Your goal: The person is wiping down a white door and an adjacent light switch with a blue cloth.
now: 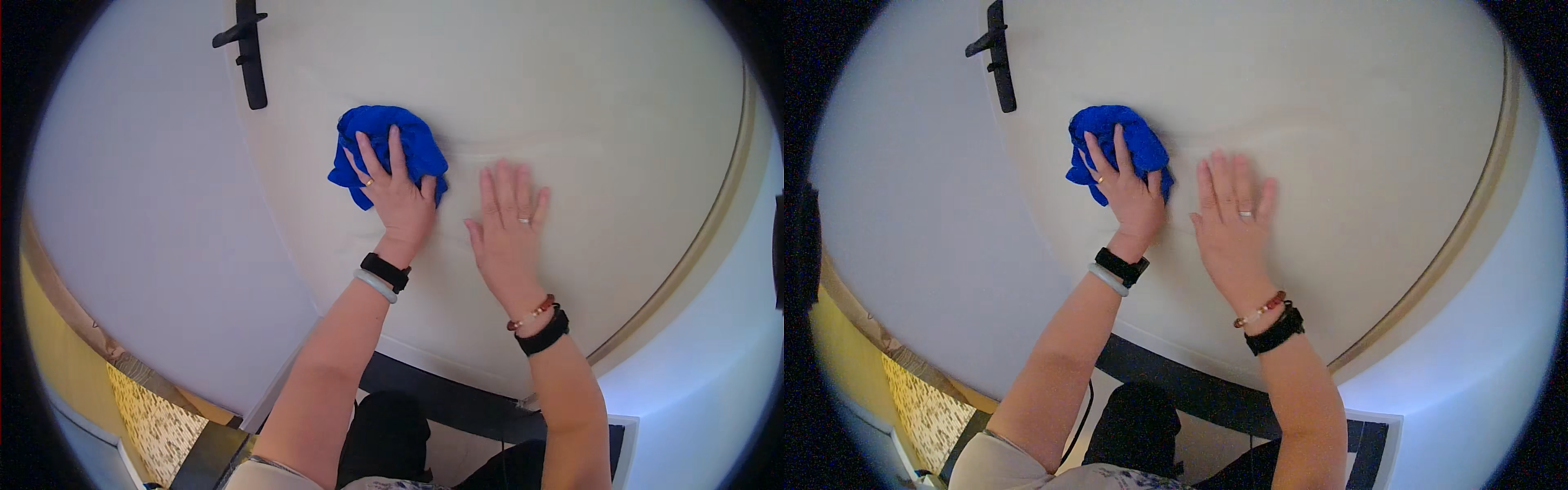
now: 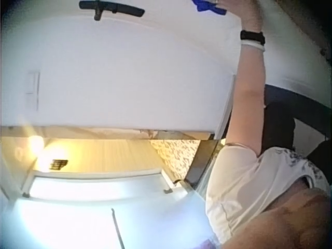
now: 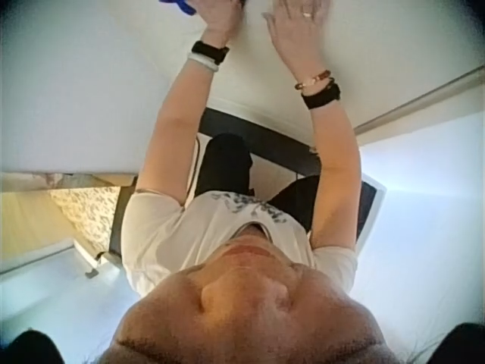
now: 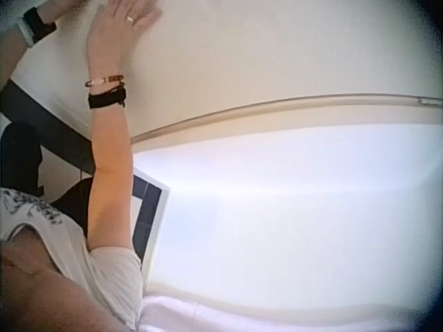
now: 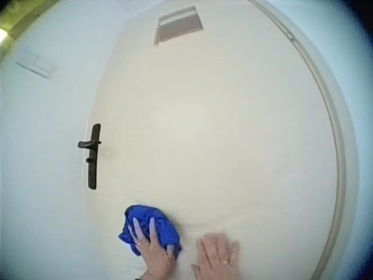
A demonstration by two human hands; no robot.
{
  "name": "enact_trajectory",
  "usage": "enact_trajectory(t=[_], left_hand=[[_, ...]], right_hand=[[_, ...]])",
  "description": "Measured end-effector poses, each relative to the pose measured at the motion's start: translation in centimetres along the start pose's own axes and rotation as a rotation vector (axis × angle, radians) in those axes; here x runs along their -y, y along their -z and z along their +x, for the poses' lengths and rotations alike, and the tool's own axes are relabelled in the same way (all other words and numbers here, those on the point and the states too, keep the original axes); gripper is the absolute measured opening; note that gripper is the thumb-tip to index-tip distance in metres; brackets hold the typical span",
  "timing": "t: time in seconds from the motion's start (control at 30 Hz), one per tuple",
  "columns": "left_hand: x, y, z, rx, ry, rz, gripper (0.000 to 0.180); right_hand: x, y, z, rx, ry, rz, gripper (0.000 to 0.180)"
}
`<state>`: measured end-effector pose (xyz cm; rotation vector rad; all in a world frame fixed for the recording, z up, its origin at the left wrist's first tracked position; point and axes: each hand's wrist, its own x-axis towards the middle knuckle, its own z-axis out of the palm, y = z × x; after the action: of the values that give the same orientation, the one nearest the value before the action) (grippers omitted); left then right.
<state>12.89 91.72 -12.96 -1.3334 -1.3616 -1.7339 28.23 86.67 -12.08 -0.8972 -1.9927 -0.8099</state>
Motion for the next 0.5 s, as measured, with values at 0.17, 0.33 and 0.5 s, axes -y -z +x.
enact_trajectory(t=[0.17,0.33,0.5], left_hand=[[0.0,-0.3,-0.5,0.004,-0.01,0.019,0.068],[0.8,-0.7,-1.0,0.031,-0.015,0.049,0.065],[1.1,-1.2,-1.6,0.042,0.017,0.062,0.066]], right_hand=[[-2.5,1.3,-0.6,-0.011,-0.083,-0.158,0.078],[-3.0,2.3,2.1,0.028,-0.067,-0.231,0.076],[-3.3,4.0,5.8,0.036,-0.036,-0.264,0.075]])
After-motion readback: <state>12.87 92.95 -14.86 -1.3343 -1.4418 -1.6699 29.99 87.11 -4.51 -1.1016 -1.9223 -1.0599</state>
